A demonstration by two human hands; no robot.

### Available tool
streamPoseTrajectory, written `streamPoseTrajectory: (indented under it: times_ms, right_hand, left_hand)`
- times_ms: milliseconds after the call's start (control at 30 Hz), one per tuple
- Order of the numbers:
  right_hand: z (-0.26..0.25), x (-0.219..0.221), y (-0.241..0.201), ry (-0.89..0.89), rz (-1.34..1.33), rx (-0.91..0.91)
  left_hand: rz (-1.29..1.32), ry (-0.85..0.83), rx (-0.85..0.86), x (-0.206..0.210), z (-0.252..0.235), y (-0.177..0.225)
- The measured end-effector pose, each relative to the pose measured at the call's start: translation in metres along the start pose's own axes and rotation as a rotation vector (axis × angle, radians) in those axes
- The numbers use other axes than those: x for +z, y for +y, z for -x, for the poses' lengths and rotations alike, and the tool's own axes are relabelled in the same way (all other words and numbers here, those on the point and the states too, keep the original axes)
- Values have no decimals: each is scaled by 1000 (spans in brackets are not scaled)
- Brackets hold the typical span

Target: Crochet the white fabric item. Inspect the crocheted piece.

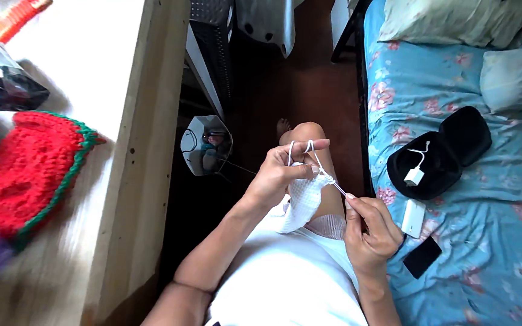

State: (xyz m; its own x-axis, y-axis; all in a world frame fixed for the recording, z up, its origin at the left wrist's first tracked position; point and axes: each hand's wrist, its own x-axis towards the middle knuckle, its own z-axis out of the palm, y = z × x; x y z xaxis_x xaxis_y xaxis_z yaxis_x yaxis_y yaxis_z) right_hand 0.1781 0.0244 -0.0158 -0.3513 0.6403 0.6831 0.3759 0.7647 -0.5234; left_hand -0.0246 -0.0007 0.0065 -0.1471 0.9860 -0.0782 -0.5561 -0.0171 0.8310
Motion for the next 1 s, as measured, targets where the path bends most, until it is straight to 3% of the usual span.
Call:
streamPoseTrajectory:
  times_ms: [133, 367, 700, 867, 1000]
  right_hand:
    - [1, -3, 2, -17, -15, -35]
    - [0, -3, 5, -35, -161, 16]
    - [-10, 9, 9, -255, -991, 538]
    - [-9, 3, 18, -254, -1225, 659]
    - [-9, -2, 24, -256, -1206, 647]
  left_hand:
    - [102, -74, -143, -6, -1, 5]
    - [184, -138, -182, -12, -1, 3]
    - [159, -107, -154, 3, 2, -6]
    - [-19, -106, -17, -33, 0, -1]
    - [-483, -24, 100, -51, 2, 10]
